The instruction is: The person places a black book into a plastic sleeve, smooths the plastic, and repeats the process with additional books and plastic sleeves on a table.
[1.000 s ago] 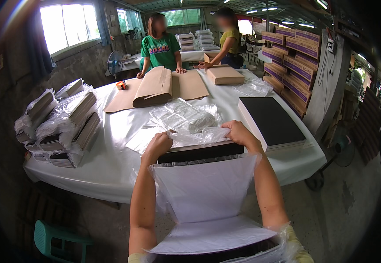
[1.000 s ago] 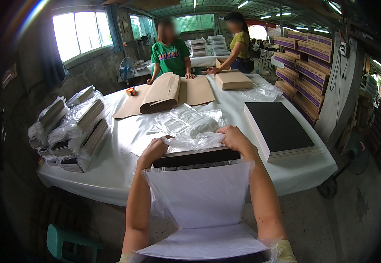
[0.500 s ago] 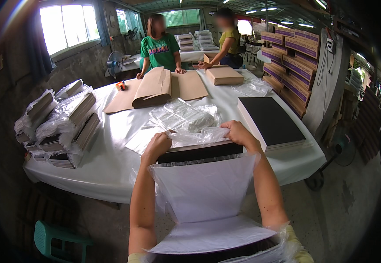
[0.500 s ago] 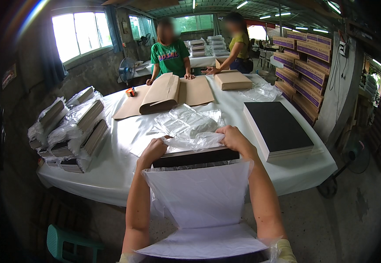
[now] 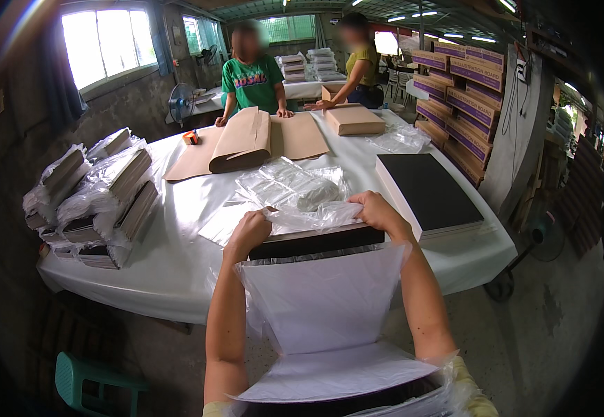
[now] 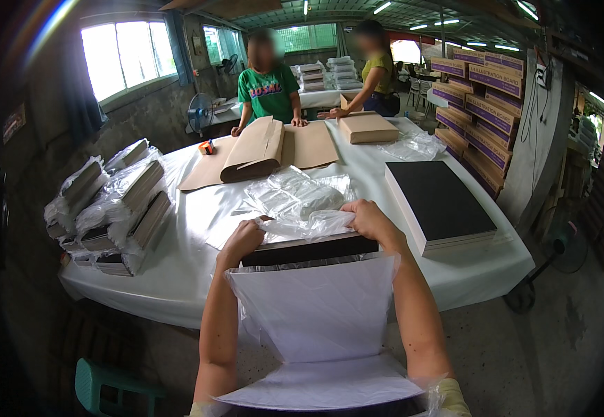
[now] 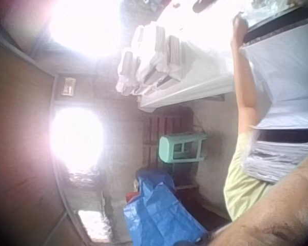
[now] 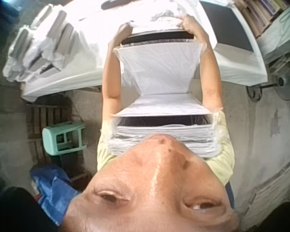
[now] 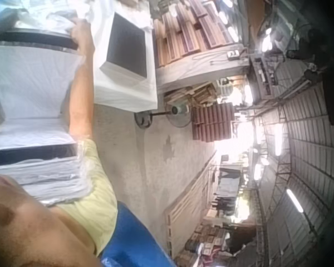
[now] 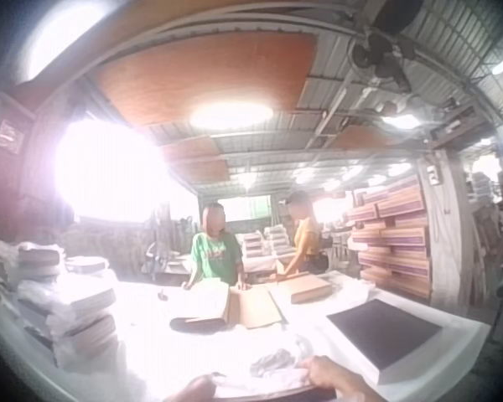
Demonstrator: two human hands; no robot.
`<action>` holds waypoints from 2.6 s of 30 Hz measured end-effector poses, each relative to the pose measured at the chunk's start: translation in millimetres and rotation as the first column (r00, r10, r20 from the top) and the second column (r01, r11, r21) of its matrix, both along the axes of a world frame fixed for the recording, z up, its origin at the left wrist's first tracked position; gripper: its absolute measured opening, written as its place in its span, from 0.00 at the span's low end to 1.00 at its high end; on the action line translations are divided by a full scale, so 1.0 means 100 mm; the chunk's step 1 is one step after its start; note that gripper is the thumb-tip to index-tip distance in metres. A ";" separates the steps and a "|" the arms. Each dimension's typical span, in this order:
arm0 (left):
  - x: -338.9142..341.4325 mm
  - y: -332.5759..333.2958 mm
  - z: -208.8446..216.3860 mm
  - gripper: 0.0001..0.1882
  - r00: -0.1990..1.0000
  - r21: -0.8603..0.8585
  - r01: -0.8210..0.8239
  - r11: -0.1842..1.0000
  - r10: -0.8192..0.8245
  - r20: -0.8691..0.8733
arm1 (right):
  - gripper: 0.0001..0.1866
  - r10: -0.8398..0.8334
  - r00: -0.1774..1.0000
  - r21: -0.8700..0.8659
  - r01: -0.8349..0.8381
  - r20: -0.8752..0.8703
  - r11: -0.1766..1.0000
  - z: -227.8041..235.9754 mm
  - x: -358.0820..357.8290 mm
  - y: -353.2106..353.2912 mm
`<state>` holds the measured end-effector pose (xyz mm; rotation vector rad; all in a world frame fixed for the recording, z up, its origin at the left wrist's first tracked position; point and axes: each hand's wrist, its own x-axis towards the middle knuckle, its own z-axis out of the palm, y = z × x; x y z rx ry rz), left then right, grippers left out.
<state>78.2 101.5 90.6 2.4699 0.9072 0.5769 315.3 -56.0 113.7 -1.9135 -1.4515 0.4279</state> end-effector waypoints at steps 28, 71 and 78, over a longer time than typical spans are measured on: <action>0.01 0.04 -0.04 0.24 1.000 0.010 -0.012 1.000 0.012 -0.001 | 0.14 0.010 1.000 0.022 -0.011 0.015 1.000 0.00 0.00 -0.01; -0.01 -0.02 0.00 0.24 0.998 0.029 0.018 0.999 -0.020 0.056 | 0.14 0.003 1.000 0.022 -0.003 -0.002 1.000 0.02 -0.02 -0.01; 0.00 0.00 -0.02 0.23 0.997 0.057 0.045 0.997 -0.049 0.066 | 0.13 -0.004 1.000 0.014 0.004 0.001 1.000 0.01 0.00 -0.01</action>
